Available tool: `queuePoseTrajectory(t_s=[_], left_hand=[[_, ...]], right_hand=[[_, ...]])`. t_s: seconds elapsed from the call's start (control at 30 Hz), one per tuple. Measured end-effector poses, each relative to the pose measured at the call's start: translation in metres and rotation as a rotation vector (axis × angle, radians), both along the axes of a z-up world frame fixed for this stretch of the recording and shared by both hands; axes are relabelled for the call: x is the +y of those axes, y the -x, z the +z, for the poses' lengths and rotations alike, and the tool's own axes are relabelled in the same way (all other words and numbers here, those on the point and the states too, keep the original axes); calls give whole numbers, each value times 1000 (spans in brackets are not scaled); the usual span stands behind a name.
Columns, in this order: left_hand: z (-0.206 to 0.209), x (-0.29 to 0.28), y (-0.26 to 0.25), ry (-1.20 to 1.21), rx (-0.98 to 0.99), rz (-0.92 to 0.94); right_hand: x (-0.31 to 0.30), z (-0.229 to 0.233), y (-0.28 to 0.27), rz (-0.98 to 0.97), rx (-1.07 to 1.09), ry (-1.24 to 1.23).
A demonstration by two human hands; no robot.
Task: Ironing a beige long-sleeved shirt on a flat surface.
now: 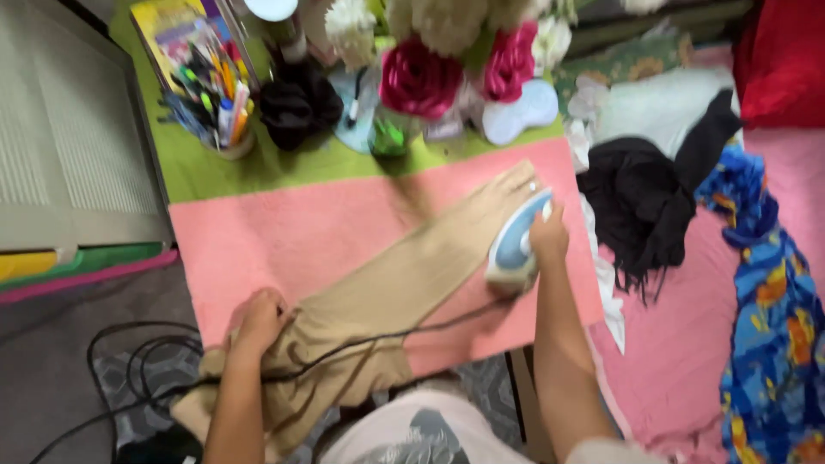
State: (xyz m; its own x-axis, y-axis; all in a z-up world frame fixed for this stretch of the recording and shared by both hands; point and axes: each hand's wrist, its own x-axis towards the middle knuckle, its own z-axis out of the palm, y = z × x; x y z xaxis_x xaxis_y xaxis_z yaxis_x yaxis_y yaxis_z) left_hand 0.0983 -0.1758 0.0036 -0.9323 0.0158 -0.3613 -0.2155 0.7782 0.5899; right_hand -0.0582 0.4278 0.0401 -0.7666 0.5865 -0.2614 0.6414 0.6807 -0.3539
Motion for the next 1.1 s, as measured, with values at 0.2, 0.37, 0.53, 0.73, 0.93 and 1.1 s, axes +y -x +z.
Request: queuePoseTrajectory(t_s=[0.2, 0.37, 0.53, 0.73, 0.93, 1.1], left_hand=[[-34, -13, -5, 26, 39, -58], [-23, -7, 3, 36, 33, -53], [-21, -11, 1, 46, 48, -57], [-23, -9, 0, 26, 53, -85], [-14, -11, 13, 81, 85, -86], [-3, -5, 6, 11, 61, -55]], right_hand=[[4, -4, 19, 4, 0, -19], [-96, 35, -62, 178, -106, 28], [-125, 62, -46, 354, -121, 9], [-77, 25, 55, 298, 103, -61], [-87, 19, 38, 144, -62, 51], [-73, 24, 58, 157, 3, -40]])
